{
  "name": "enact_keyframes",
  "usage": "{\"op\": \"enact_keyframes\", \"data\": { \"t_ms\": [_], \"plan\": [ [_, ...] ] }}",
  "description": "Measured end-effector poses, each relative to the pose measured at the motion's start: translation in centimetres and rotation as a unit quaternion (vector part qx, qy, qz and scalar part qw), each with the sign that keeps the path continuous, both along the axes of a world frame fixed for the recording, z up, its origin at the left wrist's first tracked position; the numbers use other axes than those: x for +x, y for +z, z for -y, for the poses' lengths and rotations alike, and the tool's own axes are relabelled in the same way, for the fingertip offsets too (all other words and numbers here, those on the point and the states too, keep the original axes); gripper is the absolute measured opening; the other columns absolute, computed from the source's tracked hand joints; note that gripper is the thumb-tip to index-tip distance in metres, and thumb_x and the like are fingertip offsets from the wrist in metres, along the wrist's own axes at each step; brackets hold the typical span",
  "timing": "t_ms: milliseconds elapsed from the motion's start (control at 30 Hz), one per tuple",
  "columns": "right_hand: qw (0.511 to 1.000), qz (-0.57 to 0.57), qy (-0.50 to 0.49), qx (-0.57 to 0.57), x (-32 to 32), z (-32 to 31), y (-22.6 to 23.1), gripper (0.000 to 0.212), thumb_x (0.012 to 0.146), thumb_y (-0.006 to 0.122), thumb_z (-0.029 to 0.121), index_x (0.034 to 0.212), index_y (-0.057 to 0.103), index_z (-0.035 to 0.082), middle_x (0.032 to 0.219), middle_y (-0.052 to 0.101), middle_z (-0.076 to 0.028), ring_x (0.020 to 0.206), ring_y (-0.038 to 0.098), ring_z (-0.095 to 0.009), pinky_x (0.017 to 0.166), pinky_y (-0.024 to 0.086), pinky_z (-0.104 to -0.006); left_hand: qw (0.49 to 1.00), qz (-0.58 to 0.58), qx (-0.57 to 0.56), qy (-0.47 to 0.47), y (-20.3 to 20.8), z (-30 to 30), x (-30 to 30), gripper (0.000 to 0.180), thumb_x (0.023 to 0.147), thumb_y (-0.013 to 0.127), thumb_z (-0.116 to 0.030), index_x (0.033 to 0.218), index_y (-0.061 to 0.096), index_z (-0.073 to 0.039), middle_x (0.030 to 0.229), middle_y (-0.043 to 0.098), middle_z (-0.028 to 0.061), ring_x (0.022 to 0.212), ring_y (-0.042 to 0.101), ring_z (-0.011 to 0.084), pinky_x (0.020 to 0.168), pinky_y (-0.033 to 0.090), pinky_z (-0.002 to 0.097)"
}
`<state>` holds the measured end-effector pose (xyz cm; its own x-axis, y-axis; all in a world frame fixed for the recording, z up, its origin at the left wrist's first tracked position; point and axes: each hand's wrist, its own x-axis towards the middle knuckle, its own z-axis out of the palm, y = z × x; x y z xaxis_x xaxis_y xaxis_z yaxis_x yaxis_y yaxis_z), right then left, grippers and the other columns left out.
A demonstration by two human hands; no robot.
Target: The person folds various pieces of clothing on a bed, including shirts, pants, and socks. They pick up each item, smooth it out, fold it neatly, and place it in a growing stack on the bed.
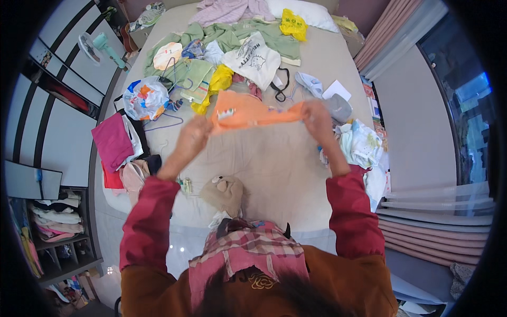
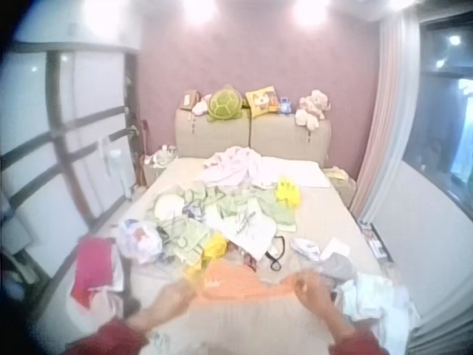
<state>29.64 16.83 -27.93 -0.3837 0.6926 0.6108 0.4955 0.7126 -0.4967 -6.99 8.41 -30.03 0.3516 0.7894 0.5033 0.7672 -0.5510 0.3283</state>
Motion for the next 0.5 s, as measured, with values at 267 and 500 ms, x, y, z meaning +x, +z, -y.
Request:
{"op": "enact_keyframes", "data": {
  "t_ms": [267,500],
  "plan": [
    [0.965,0.185,-0.046,-0.183,1.5,12.8,-23.8,0.022,0.067,0.057,-0.003,0.084,0.063,0.010,0.083,0.060,-0.008,0.086,0.055,-0.027,0.083,0.040,-0.0386,0.966,-0.051,-0.252,-0.032,-21.7,10.4,3.0,0.015,0.069,0.053,0.001,0.083,0.055,-0.002,0.077,0.052,0.0143,0.076,0.054,0.0331,0.065,0.044,0.0414],
    [0.944,0.229,-0.029,-0.235,1.4,20.0,-28.2,0.017,0.073,0.056,0.006,0.085,0.067,0.012,0.079,0.056,-0.005,0.087,0.053,-0.025,0.082,0.039,-0.0388,0.950,-0.057,-0.306,-0.002,-23.3,14.3,2.3,0.025,0.070,0.052,0.002,0.094,0.055,-0.002,0.083,0.053,0.0141,0.083,0.054,0.0332,0.075,0.042,0.0421]
  ]
}}
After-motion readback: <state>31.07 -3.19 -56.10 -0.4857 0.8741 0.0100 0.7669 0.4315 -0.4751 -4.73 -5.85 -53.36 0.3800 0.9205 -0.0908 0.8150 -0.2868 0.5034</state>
